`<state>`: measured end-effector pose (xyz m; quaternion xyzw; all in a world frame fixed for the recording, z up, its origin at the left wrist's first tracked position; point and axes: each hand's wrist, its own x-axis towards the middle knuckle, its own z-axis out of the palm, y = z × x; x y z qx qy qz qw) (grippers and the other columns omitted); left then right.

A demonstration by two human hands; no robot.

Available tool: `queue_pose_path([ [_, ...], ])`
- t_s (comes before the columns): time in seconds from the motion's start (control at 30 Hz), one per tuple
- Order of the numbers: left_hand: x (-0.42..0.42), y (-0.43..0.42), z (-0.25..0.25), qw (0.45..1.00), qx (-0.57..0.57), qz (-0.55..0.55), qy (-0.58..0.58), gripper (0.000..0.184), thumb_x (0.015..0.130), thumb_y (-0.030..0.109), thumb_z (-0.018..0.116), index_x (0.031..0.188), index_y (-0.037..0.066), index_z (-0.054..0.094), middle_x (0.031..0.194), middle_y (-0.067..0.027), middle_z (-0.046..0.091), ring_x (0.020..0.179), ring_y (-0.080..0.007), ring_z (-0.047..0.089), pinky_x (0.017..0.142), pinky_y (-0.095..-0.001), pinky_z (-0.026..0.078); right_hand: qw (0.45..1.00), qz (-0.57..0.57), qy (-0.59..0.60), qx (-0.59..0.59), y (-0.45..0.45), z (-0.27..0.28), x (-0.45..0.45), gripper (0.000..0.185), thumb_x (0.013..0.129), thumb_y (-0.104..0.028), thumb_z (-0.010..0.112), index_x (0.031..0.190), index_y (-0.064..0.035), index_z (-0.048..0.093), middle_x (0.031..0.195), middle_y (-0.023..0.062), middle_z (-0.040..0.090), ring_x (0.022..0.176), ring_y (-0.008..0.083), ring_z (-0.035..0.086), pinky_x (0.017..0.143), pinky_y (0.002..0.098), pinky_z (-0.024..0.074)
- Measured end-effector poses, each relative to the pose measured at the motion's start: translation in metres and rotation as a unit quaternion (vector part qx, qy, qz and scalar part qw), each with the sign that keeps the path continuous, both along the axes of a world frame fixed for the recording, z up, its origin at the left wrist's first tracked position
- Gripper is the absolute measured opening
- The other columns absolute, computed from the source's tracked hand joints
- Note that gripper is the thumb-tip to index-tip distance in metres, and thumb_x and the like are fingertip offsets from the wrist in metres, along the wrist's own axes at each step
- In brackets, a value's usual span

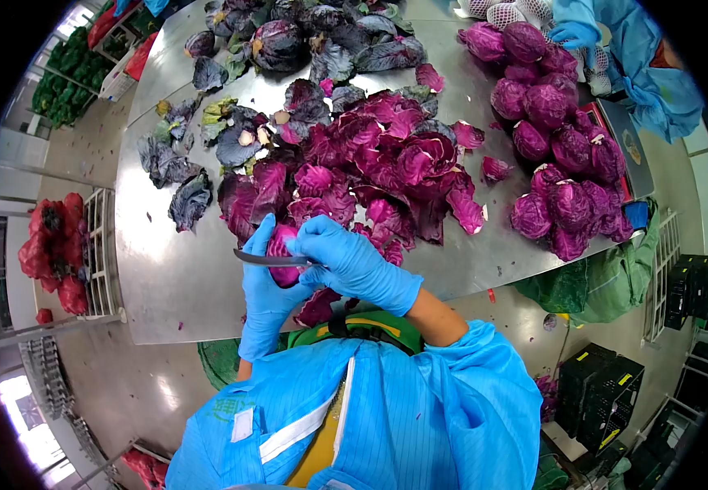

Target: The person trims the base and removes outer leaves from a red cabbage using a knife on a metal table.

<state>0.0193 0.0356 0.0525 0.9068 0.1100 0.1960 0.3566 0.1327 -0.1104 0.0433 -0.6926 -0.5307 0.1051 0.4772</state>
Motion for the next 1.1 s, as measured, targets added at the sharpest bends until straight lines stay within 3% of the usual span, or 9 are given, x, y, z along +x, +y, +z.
queue_pose_path([
  [0.07,0.000,-0.001,-0.001,1.000,-0.024,0.017,0.000,0.106,0.056,0.029,0.091,0.144,0.004,0.036,0.133,-0.0205,0.047,0.118,-0.0333,0.050,0.100,-0.0431,0.043,0.997,-0.002,-0.074,0.014,-0.009,0.008,-0.006,0.044,0.072,-0.011,0.079,0.112,-0.0065,0.062,0.101,0.0068,0.060,0.092,0.0233,0.062,0.069,0.0327,0.0536],
  [0.17,-0.002,0.000,-0.004,0.985,-0.166,0.028,0.033,0.103,0.060,0.024,0.090,0.144,0.005,0.034,0.134,-0.0183,0.047,0.118,-0.0275,0.053,0.099,-0.0391,0.045,0.986,0.051,0.135,0.084,-0.022,0.013,-0.012,0.044,0.074,-0.015,0.078,0.114,-0.0062,0.062,0.107,0.0082,0.061,0.093,0.0239,0.063,0.070,0.0325,0.0539],
  [0.27,-0.001,0.006,-0.008,0.861,-0.503,0.000,0.074,0.096,0.065,0.014,0.086,0.145,0.006,0.033,0.134,-0.0117,0.047,0.119,-0.0211,0.052,0.101,-0.0352,0.045,0.998,-0.046,0.044,-0.013,-0.021,0.028,-0.001,0.066,0.074,-0.034,0.079,0.130,-0.0077,0.055,0.121,0.0114,0.056,0.106,0.0272,0.060,0.080,0.0348,0.0534],
  [0.37,-0.012,0.013,-0.028,0.712,-0.689,-0.083,0.111,0.087,0.074,0.033,0.078,0.145,0.007,0.034,0.134,-0.0128,0.049,0.121,-0.0237,0.052,0.104,-0.0370,0.043,0.992,-0.022,0.097,-0.072,-0.016,0.020,0.009,0.079,0.071,-0.046,0.079,0.134,-0.0082,0.051,0.127,0.0124,0.056,0.116,0.0265,0.054,0.100,0.0373,0.0432],
  [0.43,-0.012,0.002,-0.009,0.668,-0.729,-0.042,0.142,0.091,0.072,0.040,0.077,0.145,0.006,0.033,0.135,-0.0133,0.048,0.122,-0.0239,0.051,0.106,-0.0385,0.041,0.982,0.021,0.149,-0.116,-0.016,0.013,0.016,0.077,0.072,-0.046,0.079,0.133,-0.0081,0.051,0.124,0.0121,0.056,0.115,0.0261,0.054,0.100,0.0374,0.0430],
  [0.57,-0.011,-0.006,-0.011,0.772,-0.605,-0.173,0.091,0.096,0.068,0.040,0.080,0.144,0.004,0.033,0.136,-0.0136,0.048,0.124,-0.0242,0.050,0.108,-0.0403,0.038,0.960,0.037,0.223,-0.168,-0.015,0.030,0.028,0.071,0.068,-0.051,0.081,0.117,-0.0038,0.059,0.108,0.0153,0.058,0.103,0.0285,0.059,0.090,0.0378,0.0461],
  [0.83,-0.018,0.000,0.003,0.744,-0.633,-0.064,0.204,0.089,0.069,0.038,0.077,0.141,0.001,0.039,0.130,-0.0126,0.053,0.118,-0.0231,0.054,0.103,-0.0388,0.043,0.939,0.107,0.297,-0.138,-0.005,0.007,0.039,0.045,0.084,-0.043,0.070,0.103,-0.0031,0.065,0.095,0.0115,0.064,0.089,0.0189,0.060,0.080,0.0346,0.0480],
  [0.93,-0.028,0.000,-0.006,0.652,-0.724,-0.051,0.221,0.088,0.073,0.045,0.073,0.141,0.001,0.038,0.131,-0.0151,0.054,0.116,-0.0270,0.058,0.100,-0.0416,0.047,0.971,0.095,0.167,-0.143,0.001,0.007,0.037,0.041,0.091,-0.043,0.063,0.085,-0.0026,0.067,0.070,0.0103,0.057,0.064,0.0132,0.053,0.058,0.0346,0.0440],
  [1.1,-0.047,-0.016,-0.028,0.499,-0.848,-0.006,0.180,0.088,0.074,0.053,0.068,0.141,0.005,0.039,0.134,-0.0181,0.052,0.115,-0.0310,0.059,0.095,-0.0459,0.051,0.896,0.103,0.359,-0.240,0.013,-0.003,0.026,0.040,0.091,-0.040,0.064,0.079,-0.0020,0.068,0.057,0.0020,0.052,0.054,0.0076,0.048,0.051,0.0290,0.0403],
])
